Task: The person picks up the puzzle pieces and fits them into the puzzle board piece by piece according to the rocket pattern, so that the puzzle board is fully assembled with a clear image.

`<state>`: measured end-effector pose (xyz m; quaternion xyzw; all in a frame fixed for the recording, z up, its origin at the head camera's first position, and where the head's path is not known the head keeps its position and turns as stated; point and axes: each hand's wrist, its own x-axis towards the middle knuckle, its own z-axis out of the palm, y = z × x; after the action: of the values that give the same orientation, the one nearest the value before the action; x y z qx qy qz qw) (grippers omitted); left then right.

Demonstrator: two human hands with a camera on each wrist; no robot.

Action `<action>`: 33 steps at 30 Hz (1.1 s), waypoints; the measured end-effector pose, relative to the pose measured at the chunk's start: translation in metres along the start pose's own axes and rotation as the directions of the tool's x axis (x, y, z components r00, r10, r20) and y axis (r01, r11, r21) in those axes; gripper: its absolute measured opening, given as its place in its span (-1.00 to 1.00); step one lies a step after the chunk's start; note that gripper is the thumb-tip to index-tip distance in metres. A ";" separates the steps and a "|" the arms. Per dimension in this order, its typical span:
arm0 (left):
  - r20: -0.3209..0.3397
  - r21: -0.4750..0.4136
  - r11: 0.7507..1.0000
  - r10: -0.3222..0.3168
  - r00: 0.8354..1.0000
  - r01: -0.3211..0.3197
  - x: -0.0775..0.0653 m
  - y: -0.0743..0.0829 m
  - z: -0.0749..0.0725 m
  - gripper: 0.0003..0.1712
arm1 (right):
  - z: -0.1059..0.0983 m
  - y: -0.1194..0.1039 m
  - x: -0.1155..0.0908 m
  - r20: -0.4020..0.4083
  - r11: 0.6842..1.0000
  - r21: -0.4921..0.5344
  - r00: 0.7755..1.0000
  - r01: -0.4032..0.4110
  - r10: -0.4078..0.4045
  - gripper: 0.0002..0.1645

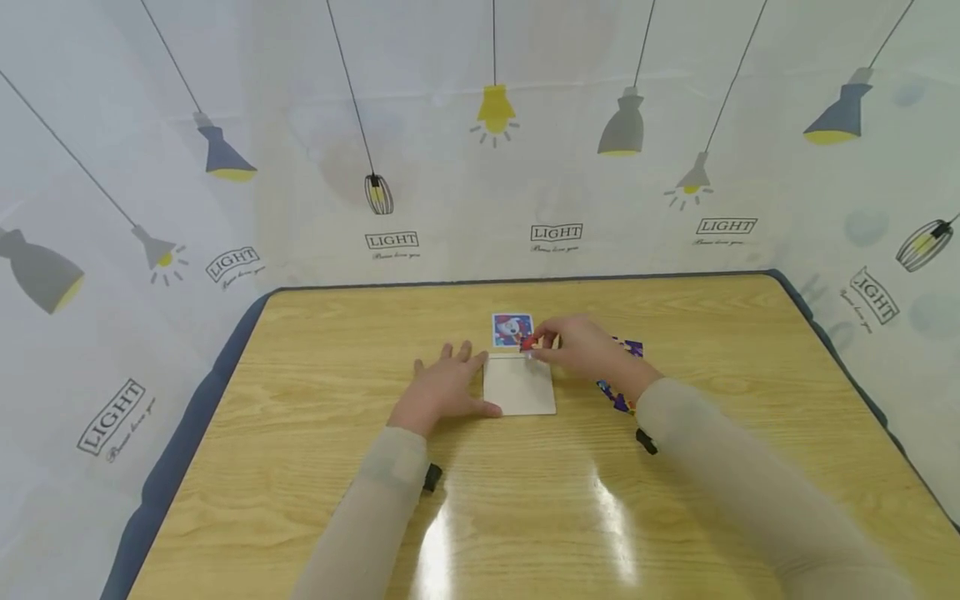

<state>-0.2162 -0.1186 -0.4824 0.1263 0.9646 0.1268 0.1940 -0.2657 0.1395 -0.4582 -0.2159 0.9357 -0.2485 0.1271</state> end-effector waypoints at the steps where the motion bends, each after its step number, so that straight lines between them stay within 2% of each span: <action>1: 0.001 0.003 1.000 0.000 1.000 0.000 0.000 0.000 0.000 0.28 | 0.005 -0.004 0.003 0.011 1.000 -0.006 1.000 0.010 -0.010 -0.60; 4: 0.005 0.002 1.000 0.004 1.000 -0.004 -0.001 0.000 -0.001 0.27 | 0.018 -0.016 0.011 0.043 0.999 -0.029 0.998 0.038 -0.037 -0.63; 9: 0.007 -0.008 1.000 0.007 1.000 -0.007 -0.002 0.001 0.000 0.26 | 0.030 -0.027 0.016 0.062 0.998 -0.060 0.998 0.028 -0.024 -0.64; 17: 0.009 -0.009 1.000 -0.002 1.000 0.002 -0.003 0.003 -0.003 0.25 | 0.042 -0.032 0.022 0.069 0.994 -0.098 0.997 0.052 -0.046 -0.65; 33: 0.007 0.016 1.000 0.003 1.000 -0.003 -0.005 0.002 -0.004 0.25 | 0.048 -0.034 0.024 0.035 0.985 -0.156 0.997 0.070 -0.065 -0.76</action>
<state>-0.2127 -0.1186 -0.4763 0.1295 0.9646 0.1191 0.1963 -0.2584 0.0819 -0.4840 -0.2604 0.9426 -0.1748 0.1148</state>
